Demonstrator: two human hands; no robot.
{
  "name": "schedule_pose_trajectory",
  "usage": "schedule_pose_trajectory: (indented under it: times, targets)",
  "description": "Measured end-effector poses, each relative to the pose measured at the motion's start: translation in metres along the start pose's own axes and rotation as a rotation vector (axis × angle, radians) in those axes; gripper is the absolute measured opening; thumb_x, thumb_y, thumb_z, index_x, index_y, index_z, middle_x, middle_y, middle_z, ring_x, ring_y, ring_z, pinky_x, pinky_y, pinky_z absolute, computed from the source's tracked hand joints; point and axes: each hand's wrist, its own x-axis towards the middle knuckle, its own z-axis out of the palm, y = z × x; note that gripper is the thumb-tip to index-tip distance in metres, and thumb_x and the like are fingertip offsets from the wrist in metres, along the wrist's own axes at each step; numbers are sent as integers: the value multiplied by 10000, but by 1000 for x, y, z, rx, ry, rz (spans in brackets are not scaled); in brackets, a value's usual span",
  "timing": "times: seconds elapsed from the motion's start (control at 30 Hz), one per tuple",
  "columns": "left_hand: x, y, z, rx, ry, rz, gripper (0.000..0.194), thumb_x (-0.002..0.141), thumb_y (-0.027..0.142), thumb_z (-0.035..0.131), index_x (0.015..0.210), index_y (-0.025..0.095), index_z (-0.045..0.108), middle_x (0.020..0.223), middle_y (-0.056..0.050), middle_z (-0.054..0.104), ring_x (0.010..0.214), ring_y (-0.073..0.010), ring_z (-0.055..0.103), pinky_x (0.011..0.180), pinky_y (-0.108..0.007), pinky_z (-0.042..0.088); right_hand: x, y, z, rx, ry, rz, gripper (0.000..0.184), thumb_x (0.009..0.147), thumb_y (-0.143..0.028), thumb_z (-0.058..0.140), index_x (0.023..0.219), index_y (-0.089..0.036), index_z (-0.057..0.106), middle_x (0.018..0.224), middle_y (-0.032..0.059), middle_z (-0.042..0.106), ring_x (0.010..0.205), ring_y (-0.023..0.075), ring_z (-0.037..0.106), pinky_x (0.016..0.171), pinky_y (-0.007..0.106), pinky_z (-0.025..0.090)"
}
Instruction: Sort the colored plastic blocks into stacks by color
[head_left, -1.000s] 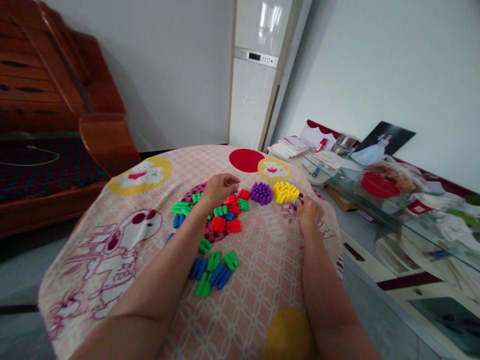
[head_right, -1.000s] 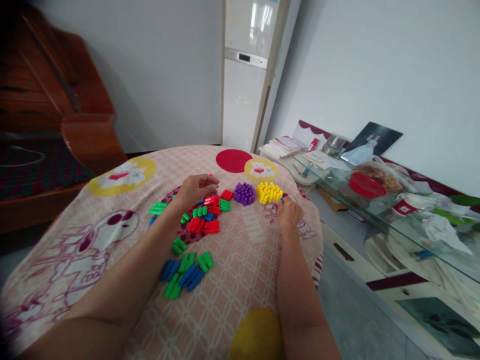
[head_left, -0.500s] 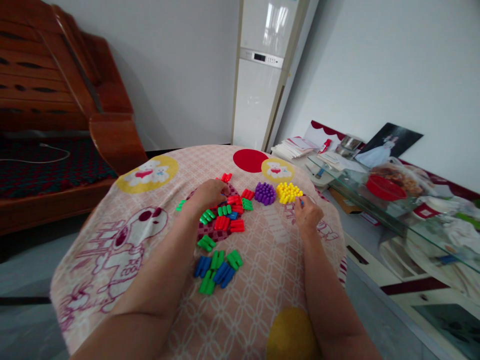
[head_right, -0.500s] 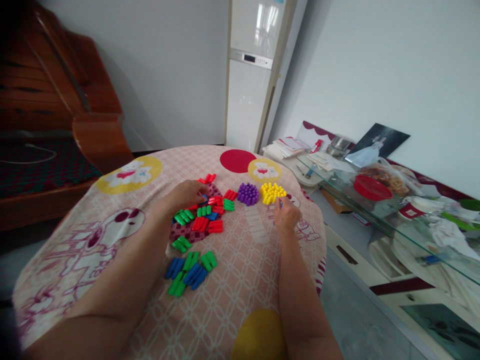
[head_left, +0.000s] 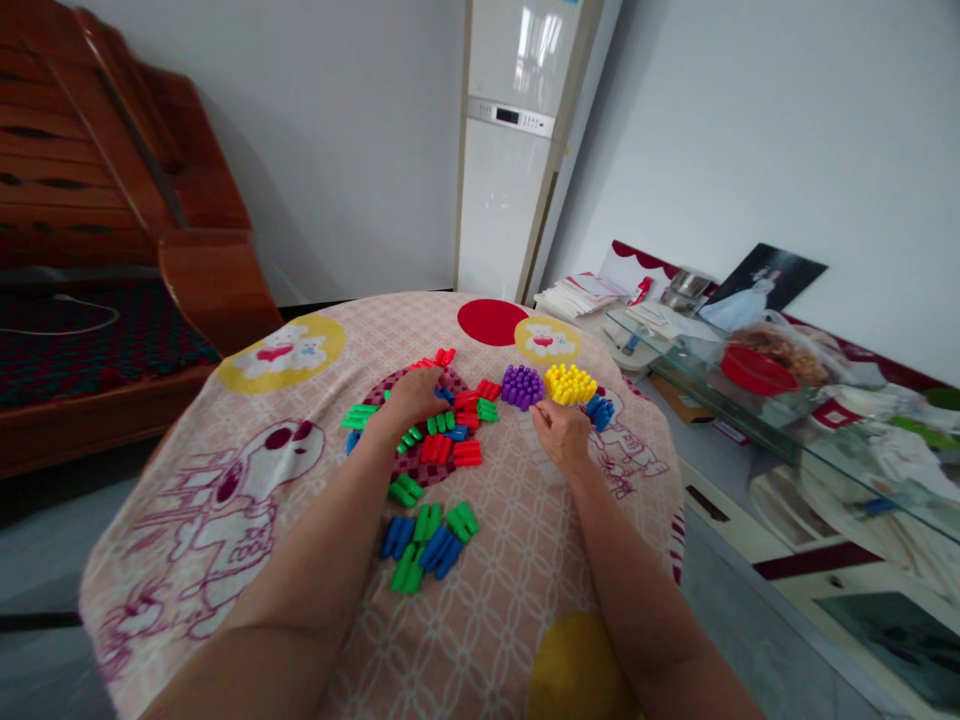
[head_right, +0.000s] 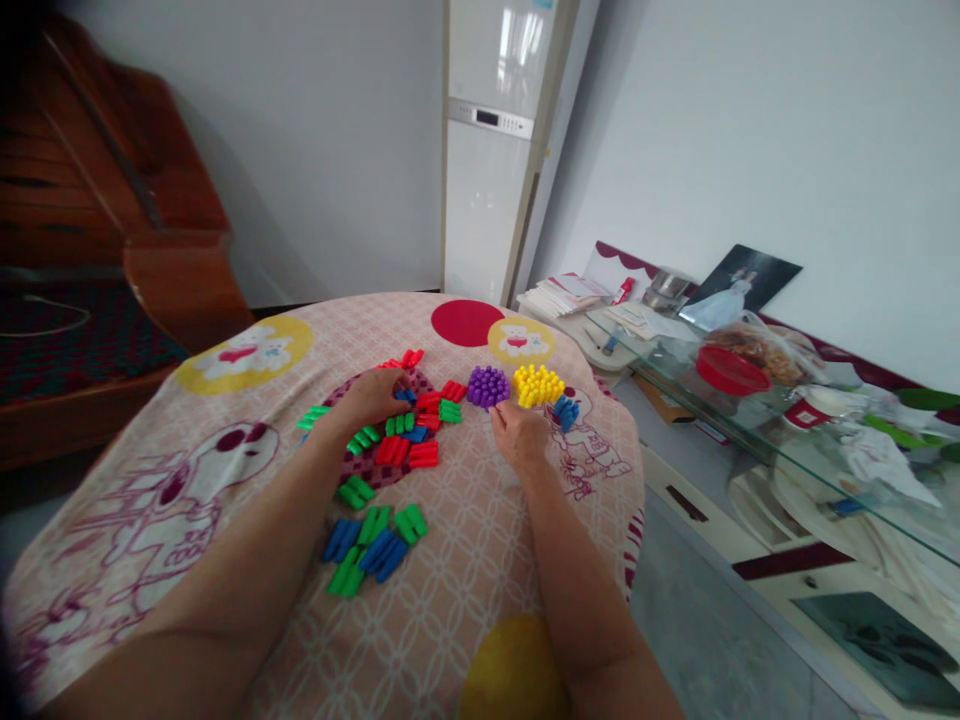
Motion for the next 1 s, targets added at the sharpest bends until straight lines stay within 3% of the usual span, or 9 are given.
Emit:
schedule_pose_trajectory:
  times: [0.13,0.27,0.47,0.67,0.73,0.83,0.93,1.0]
  targets:
    - [1,13,-6,-334,8,102,335,631,242,722,962,196,695,836,-37,730,812,-224,700,740,-302,545,0,-8,1,266,-25,-6,292,888,-406,506,752,-218,685,642,16,648,608,156,555,621,259,382]
    - [-3,42,-6,-609,-92,275,423,621,239,743,1036,181,684,902,-37,729,775,-186,700,691,-277,548,1,-12,0,586,-112,81,354,877,-495,498,842,-201,691,631,2,620,552,145,545,557,253,417]
    - [-15,76,2,-577,-131,432,530,628,134,704,1152,197,668,1059,-49,716,807,-165,686,733,-266,551,2,-15,-2,855,-218,239,418,807,-596,567,862,-195,673,628,1,651,459,122,526,442,238,402]
    - [-18,84,12,-542,-149,516,596,650,83,663,1236,190,640,1144,-86,689,823,-160,678,724,-258,546,6,-9,-11,1048,-315,376,342,644,-490,734,770,-182,655,540,-9,635,393,130,527,367,229,348]
    - [-16,80,9,-476,-120,504,588,656,86,671,1236,182,645,1165,-96,688,860,-173,680,775,-280,544,9,1,-18,1052,-187,418,333,622,-470,748,744,-175,652,545,-4,641,396,127,524,367,227,345]
    - [-12,68,-2,-303,-102,430,442,676,102,665,1112,159,705,1056,-80,725,879,-193,677,820,-293,523,13,24,-29,916,232,489,353,635,-492,721,751,-167,649,523,-20,612,392,122,495,381,230,344]
    - [-9,52,-14,-145,-155,335,291,715,109,618,976,140,743,885,-57,742,811,-183,674,757,-262,499,14,53,-43,612,611,475,321,678,-471,672,749,-158,659,543,-19,599,472,145,535,480,263,433]
    - [-8,41,-18,-70,-175,285,268,719,96,602,935,138,754,845,-57,745,783,-177,672,724,-249,482,12,69,-51,369,704,491,245,686,-398,637,713,-157,668,583,11,624,560,175,583,585,299,485]
